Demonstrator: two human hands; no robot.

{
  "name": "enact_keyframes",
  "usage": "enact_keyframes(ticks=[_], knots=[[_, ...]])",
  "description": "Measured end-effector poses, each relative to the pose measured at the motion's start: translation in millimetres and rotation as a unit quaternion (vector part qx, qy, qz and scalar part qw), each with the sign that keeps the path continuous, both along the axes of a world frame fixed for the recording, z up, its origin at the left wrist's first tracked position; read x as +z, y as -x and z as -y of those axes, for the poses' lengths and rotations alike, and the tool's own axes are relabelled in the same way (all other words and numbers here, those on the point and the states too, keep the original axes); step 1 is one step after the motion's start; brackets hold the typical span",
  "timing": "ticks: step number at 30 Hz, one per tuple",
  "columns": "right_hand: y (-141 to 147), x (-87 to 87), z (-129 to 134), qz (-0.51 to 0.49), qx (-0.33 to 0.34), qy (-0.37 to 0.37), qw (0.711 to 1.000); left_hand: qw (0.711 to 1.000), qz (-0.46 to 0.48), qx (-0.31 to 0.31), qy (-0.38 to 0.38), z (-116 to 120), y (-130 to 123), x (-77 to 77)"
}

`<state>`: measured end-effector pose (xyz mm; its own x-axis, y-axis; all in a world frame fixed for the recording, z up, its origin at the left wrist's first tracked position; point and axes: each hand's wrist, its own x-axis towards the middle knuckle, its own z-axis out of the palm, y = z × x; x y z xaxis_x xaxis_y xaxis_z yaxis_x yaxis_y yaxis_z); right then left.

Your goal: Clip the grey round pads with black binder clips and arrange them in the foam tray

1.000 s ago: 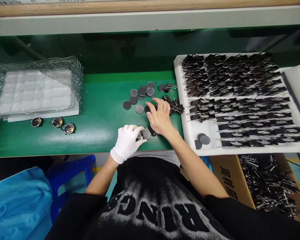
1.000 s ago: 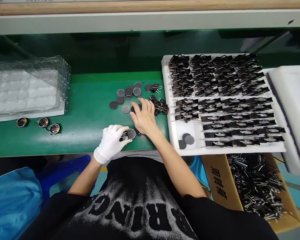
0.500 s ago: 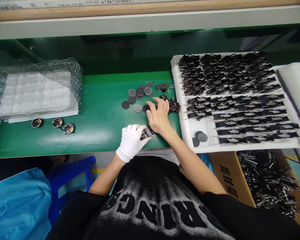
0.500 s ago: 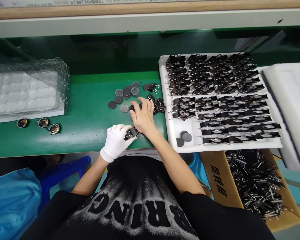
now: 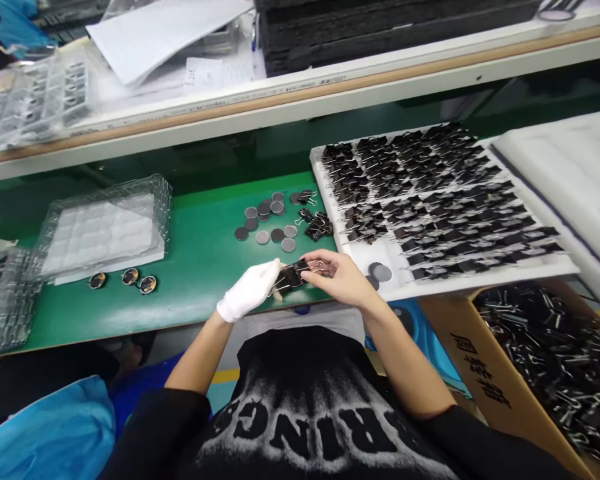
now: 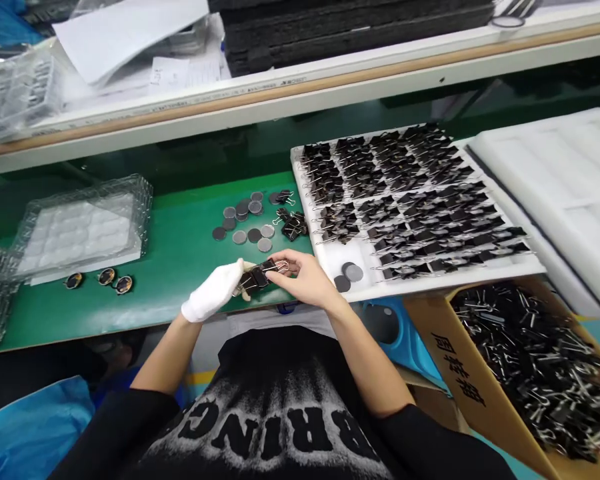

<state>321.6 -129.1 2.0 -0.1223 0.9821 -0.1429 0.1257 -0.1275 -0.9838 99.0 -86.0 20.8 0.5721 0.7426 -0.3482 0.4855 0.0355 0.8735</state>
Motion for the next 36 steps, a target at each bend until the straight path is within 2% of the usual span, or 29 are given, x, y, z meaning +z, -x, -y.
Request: enact_keyframes(ticks=[3,6,9,12,14,15,17,18,19,20,23,25,29,36], knots=[[-6.1,0.5,12.9,-0.029,-0.066,0.011,0.997,0.995,-0.055,0.002,-0.08,-2.7,-22.2,5.4],[-20.7,2.5,25.6,-0.009,-0.078,-0.011,0.997,0.984,-0.098,-0.057,-0.136,-2.1,-41.6,11.2],[-39.3,1.2,40.2,-0.002,-0.103,-0.032,0.994,0.979,-0.102,-0.089,-0.151,1.9,-57.8,13.0],[-57.6,-2.6,57.0,0.044,-0.162,-0.068,0.984,0.979,-0.097,-0.071,-0.162,6.9,-75.1,7.0],[-68.3,-4.5,68.4,0.174,-0.224,-0.116,0.952,0.969,-0.1,-0.04,-0.224,7.2,-90.0,0.1],[-72.9,-5.0,73.4,0.265,-0.262,-0.133,0.918,0.957,-0.103,-0.028,-0.271,5.8,-98.8,-3.7],[-79.3,-5.6,80.7,0.442,-0.314,-0.129,0.83,0.924,-0.113,-0.018,-0.364,0.6,-118.5,-11.3],[-81.0,-5.9,82.5,0.508,-0.312,-0.116,0.794,0.907,-0.124,-0.02,-0.402,-2.7,-128.7,-15.0],[-81.7,-6.1,83.0,0.555,-0.29,-0.104,0.773,0.892,-0.139,-0.022,-0.429,-6.0,-138.7,-18.8],[-81.3,-6.3,82.2,0.584,-0.253,-0.1,0.765,0.88,-0.156,-0.023,-0.449,-8.9,-148.1,-22.5],[-76.4,-7.1,75.2,0.617,-0.141,-0.116,0.766,0.856,-0.199,-0.007,-0.476,-12.8,-170.2,-33.2],[-72.3,-7.7,69.9,0.626,-0.106,-0.112,0.764,0.853,-0.21,0.006,-0.478,-12.0,-179.0,-39.3],[-68.9,-9.5,65.0,0.633,-0.079,-0.08,0.766,0.854,-0.214,0.023,-0.474,-9.4,-184.9,-47.0],[-70.4,-12.3,65.0,0.627,-0.07,-0.063,0.773,0.857,-0.189,0.035,-0.478,-9.9,-184.9,-52.4]])
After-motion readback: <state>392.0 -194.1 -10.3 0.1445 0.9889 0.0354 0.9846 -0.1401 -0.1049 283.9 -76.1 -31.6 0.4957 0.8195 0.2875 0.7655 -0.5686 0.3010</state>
